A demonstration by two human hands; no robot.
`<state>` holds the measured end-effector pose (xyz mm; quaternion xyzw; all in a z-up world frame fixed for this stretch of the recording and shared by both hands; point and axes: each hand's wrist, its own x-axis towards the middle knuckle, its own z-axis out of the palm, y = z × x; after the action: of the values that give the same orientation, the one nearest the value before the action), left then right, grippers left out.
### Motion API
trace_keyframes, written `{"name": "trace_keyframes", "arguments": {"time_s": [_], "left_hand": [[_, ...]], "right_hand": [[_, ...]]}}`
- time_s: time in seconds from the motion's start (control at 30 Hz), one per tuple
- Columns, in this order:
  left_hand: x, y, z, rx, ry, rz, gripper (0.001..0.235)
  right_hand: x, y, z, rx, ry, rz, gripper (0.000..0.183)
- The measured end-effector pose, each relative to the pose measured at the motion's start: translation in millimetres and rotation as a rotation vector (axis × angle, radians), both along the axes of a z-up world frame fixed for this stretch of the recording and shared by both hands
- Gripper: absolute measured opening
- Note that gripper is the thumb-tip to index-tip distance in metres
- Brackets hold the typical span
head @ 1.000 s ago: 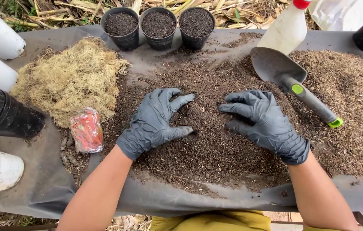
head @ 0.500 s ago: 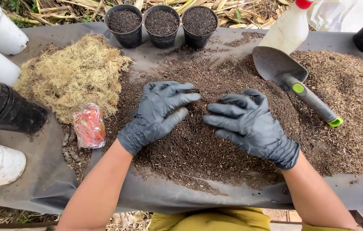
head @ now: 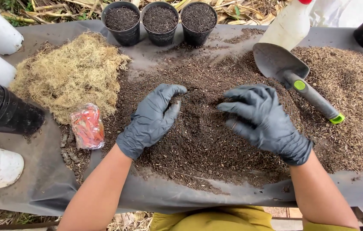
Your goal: Mixing and spreading soil on a workbench using hands and a hand trowel
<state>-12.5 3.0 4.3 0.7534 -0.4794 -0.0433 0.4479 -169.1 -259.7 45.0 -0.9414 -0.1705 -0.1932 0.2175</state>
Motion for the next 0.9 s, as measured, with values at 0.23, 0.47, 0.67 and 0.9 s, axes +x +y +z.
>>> {"name": "trace_keyframes", "arguments": {"time_s": [0.23,0.47,0.67,0.9], "left_hand": [[-20,-6,30,0.553,-0.502,-0.001,0.118],[-11,-6,2,0.224,-0.171,-0.04,0.056],[-23,-5,32,-0.103,0.012,-0.028,0.042],[-44,19,70,0.608,0.052,0.17,0.131]], "right_hand": [[10,14,-27,-0.374,0.058,0.022,0.059],[27,16,-13,0.464,0.389,-0.065,0.025],[6,-15,11,0.168,0.064,0.121,0.032],[-28,-51,28,0.143,0.186,-0.1,0.047]]}}
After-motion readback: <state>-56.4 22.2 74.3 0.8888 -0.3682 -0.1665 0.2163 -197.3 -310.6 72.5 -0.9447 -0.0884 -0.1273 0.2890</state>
